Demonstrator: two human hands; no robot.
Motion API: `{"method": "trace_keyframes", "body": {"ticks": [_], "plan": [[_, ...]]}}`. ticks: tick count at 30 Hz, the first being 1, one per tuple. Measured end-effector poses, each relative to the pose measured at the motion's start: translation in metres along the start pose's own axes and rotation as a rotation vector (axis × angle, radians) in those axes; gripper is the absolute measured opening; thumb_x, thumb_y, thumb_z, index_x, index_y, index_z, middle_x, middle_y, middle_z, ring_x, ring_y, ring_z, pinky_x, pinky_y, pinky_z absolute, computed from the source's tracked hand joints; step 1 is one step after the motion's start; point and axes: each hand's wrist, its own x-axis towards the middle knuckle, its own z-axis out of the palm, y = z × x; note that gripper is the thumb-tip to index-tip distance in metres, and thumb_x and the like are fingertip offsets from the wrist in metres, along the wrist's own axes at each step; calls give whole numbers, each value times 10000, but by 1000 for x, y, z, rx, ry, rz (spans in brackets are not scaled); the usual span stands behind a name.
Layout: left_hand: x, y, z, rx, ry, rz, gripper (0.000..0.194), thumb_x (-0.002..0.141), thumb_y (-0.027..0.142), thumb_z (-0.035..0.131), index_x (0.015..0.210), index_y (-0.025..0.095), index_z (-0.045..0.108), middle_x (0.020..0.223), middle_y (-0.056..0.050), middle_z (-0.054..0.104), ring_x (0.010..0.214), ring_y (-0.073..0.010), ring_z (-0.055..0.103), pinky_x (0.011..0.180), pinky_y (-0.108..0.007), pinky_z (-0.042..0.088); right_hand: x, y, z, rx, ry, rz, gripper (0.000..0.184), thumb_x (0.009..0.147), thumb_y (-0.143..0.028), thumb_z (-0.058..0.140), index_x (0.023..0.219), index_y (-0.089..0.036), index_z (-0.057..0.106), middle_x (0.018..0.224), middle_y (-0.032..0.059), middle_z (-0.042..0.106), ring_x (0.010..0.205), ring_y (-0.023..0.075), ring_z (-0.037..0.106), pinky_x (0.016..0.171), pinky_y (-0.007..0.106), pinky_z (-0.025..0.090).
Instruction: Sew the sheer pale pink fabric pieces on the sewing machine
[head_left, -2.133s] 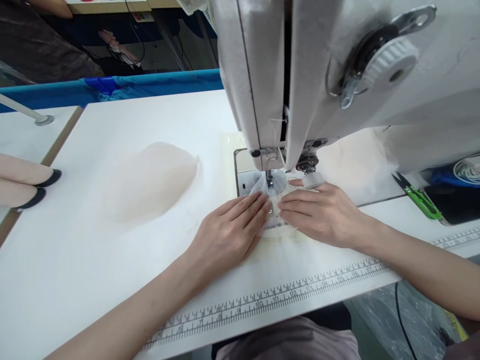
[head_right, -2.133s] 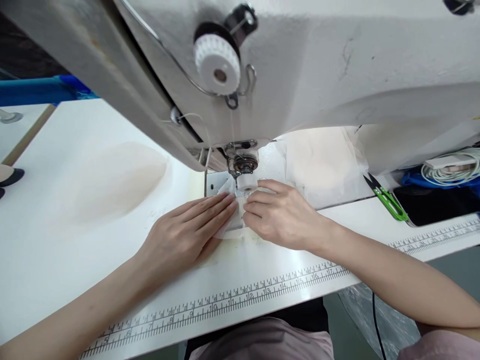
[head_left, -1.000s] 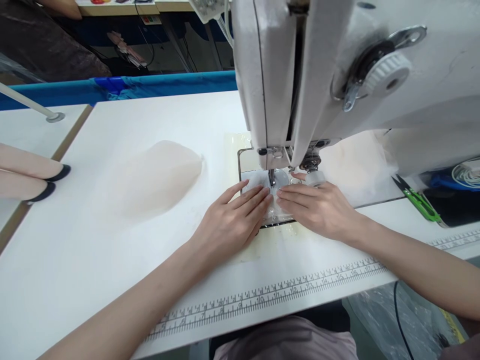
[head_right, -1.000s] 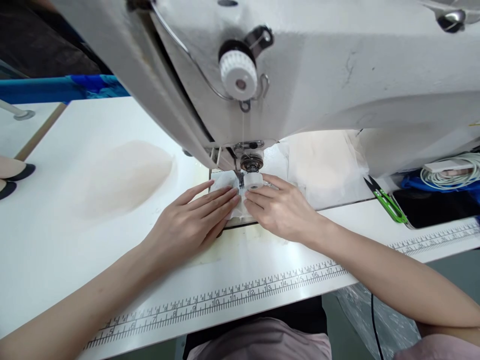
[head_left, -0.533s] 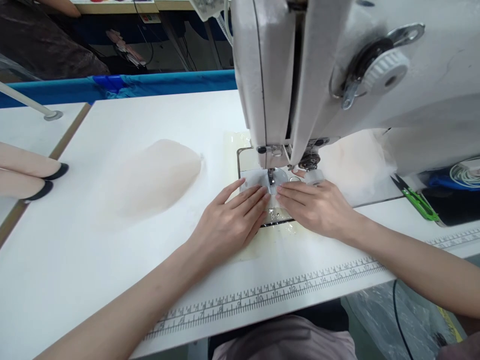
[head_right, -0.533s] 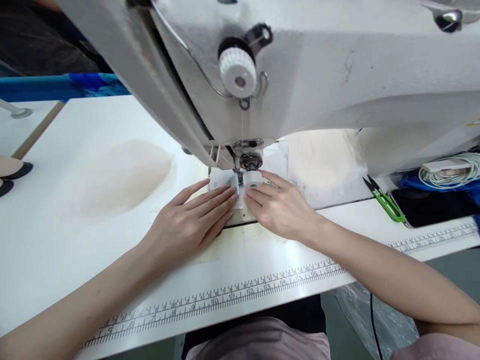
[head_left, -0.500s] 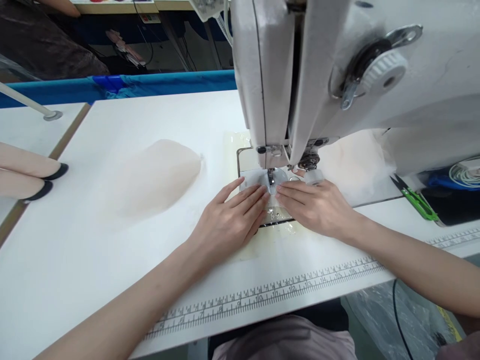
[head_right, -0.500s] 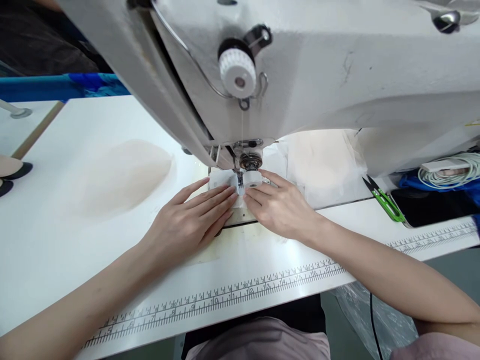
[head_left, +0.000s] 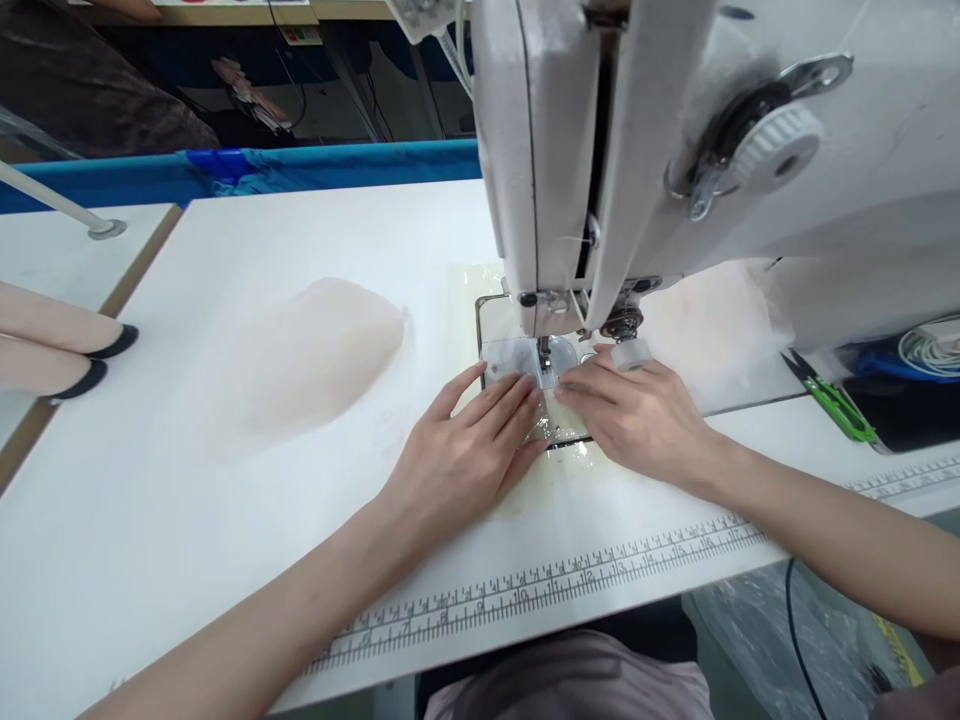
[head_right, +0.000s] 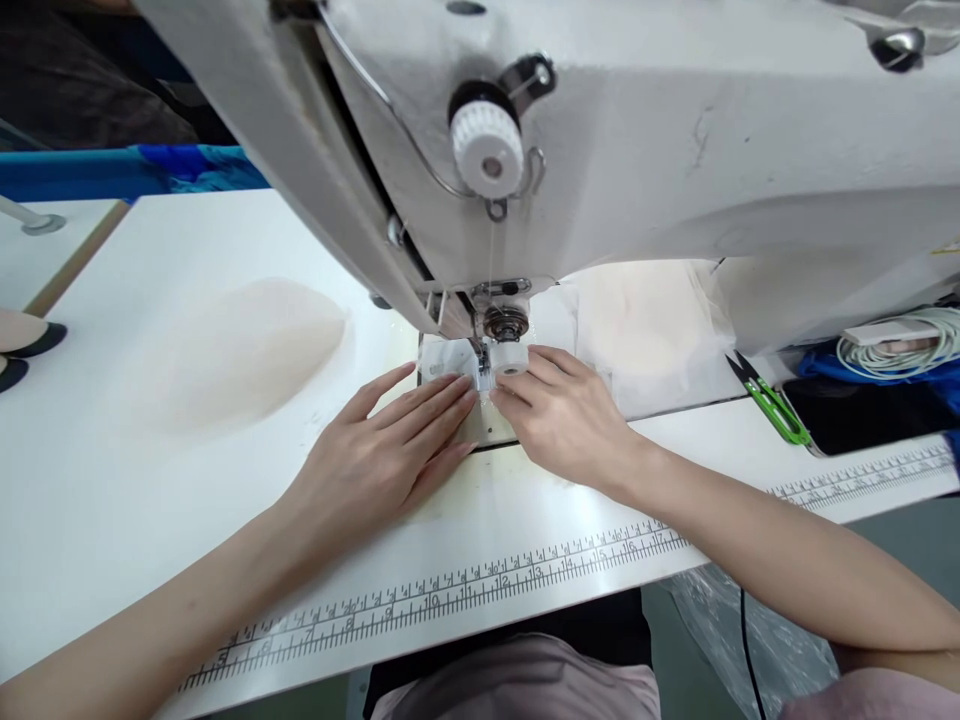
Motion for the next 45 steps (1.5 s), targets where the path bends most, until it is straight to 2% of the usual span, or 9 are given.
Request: {"method": "trace_keyframes", "body": {"ticks": [9,17,22,29,36,41,45], "plan": [[-1,-5,5,-81,2,-54,345,935,277,533,1234,123,607,1235,-131,645,1142,-283,622,1070,-528,427,2,1,2,-107,-27,-47,278,895,-33,464,916,-162,710,975,6,741,865,158,642,909,337,475],[5,-11,8,-25,-17,-59,358,956,321,503,1203,88,617,1227,-141,646,1157,-260,615,1100,-510,403,3,4,4,-165,-100,-24,305,932,-60,413,1013,-150,693,977,26,740,913,176,625,991,382,439],[8,-16,11,-37,-16,-75,392,960,340,489,1217,69,607,1225,-150,647,1165,-269,609,1104,-515,393,6,6,6,-179,-90,-17,302,914,-45,424,1025,-134,691,977,54,739,919,190,621,962,395,456],[12,-21,16,-92,-44,-147,406,974,364,450,1250,106,598,1266,-137,626,1220,-270,567,1135,-511,341,5,10,5,-193,-107,-32,309,915,-46,434,1047,-166,686,1047,40,727,942,198,609,957,416,442],[12,-22,17,-135,-61,-202,428,968,379,443,1291,129,573,1302,-127,605,1263,-300,525,1127,-543,326,7,10,-1,-167,-88,-24,320,915,-51,426,1046,-158,697,1019,36,735,918,195,627,975,400,429],[9,-20,17,-96,-75,-219,432,970,388,447,1306,138,555,1326,-124,590,1265,-307,520,1128,-546,311,7,11,-3,-159,-73,-14,321,894,-39,444,1038,-165,702,991,31,741,894,193,629,942,391,448],[9,-13,11,-13,-98,-277,422,968,370,452,1324,160,532,1340,-170,562,1236,-339,531,1073,-583,352,8,13,-5,-119,-66,38,336,881,-40,453,1026,-195,713,983,20,744,853,189,628,928,402,455]]}}
